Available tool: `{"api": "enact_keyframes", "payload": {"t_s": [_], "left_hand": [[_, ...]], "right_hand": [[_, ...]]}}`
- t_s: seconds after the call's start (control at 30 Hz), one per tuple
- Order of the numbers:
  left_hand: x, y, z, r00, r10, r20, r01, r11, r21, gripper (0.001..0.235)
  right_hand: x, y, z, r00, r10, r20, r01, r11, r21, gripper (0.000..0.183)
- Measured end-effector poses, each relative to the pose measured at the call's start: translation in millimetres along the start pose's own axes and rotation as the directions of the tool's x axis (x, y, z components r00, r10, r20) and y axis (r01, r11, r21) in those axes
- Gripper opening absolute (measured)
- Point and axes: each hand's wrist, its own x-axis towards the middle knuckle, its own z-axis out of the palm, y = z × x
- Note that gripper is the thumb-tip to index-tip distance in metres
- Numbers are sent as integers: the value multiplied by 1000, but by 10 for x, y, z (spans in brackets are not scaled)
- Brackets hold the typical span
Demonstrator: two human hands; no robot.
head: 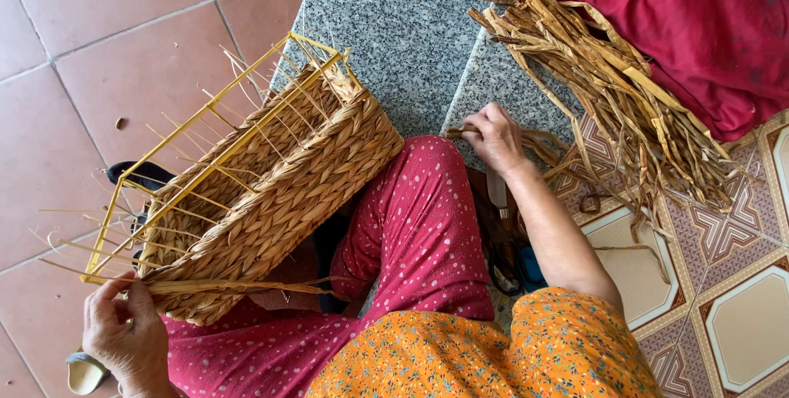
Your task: The person weaves a rectangular basket by hand, interlacing dried palm strips through a yellow metal frame. They repeatedly pull the strips through the frame and tighten the weave to build up the basket walls.
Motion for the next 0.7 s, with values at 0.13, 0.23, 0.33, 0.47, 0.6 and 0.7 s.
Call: {"api": "enact_keyframes", "payload": {"t_s": [0.13, 0.23, 0.33, 0.47, 0.6, 0.7], "left_hand": [[17, -8, -2, 1000, -2, -9, 2, 999, -39, 4], [5, -13, -1, 1000, 6, -10, -6, 998, -58, 6], [19, 11, 0, 1000, -10, -9, 9, 997, -76, 5], [73, 142, -7, 998, -54, -19, 51, 986, -160, 6], [200, 300, -71, 996, -80, -39, 69, 972, -225, 13], [225, 380, -183, 993, -113, -15, 111, 985, -132, 16]], "right_hand": [[166, 49, -161, 977, 166, 135, -176, 982, 70, 11], [234, 52, -619, 957, 203, 205, -258, 919, 297, 11], [370, -120, -1139, 987, 41, 156, -99, 919, 382, 13], [505, -528, -1717, 980, -112, 163, 42, 925, 378, 12], [514, -1175, -1773, 936, -17, 352, -260, 641, 722, 11], [434, -1869, -1491, 910, -208, 359, -185, 572, 799, 14]]}}
